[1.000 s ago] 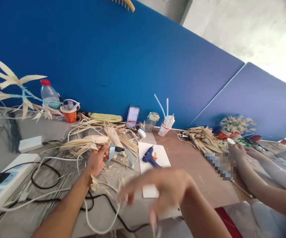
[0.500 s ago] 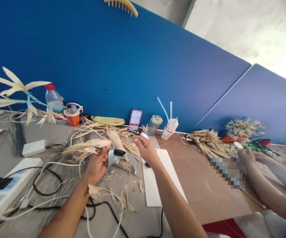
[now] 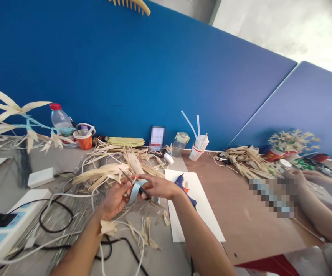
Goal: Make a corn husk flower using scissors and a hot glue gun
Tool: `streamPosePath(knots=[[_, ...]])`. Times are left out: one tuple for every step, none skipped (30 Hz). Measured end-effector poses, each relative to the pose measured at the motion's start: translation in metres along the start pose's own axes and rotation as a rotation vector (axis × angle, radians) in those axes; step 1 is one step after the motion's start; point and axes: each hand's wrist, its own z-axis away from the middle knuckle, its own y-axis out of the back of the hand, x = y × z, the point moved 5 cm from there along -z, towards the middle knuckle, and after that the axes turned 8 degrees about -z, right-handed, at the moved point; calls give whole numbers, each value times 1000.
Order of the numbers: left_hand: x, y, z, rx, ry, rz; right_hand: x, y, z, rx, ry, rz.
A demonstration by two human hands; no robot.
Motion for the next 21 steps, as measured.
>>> streamPosePath(knots=[[1,0,0,-13,-7,4,-3,9,1,46,28,-37],[2,-1,0,-25,-18,9,-8,20,2,118,76,-76],[3,-1,-1,-32,-32,15,-15,34,4,213,150,-131],[4,0,-2,-26,-47,23,-22,47,6,320,243,-216],[4,0,-2,-17,-57,30,-28,59,9,422,331,-313],[4,1,-3,-9,-60,35,-31,67,11,495,365,-402],[3,1,-4,-3,-59,36,-31,70,11,509,345,-459],[2,1,-5,2,-56,31,-29,67,10,481,280,-466],[1,1,-5,10,-53,20,-26,60,8,436,209,-416],[0,2,-6,17,-50,5,-23,53,8,408,137,-306],[0,2,-6,24,-52,-8,-19,46,8,395,68,-149],[0,3,-6,28,-61,-16,-17,41,10,412,12,47],[0,3,-5,24,-74,-20,-16,37,12,431,-35,223],[1,2,-5,11,-88,-17,-19,35,15,466,-69,373],[1,1,-4,-10,-101,-9,-24,34,18,503,-100,522],[1,-1,-3,-39,-105,1,-31,34,21,537,-132,698],[1,-3,-2,-72,-100,9,-40,33,23,547,-165,871],[1,-6,-1,-104,-87,15,-49,33,23,540,-185,1021],[0,-8,0,-126,-76,20,-58,32,23,549,-175,1129],[0,-9,1,-135,-71,28,-68,32,22,594,-128,1188],[0,-10,1,-133,-64,44,-77,33,22,665,-53,1195]])
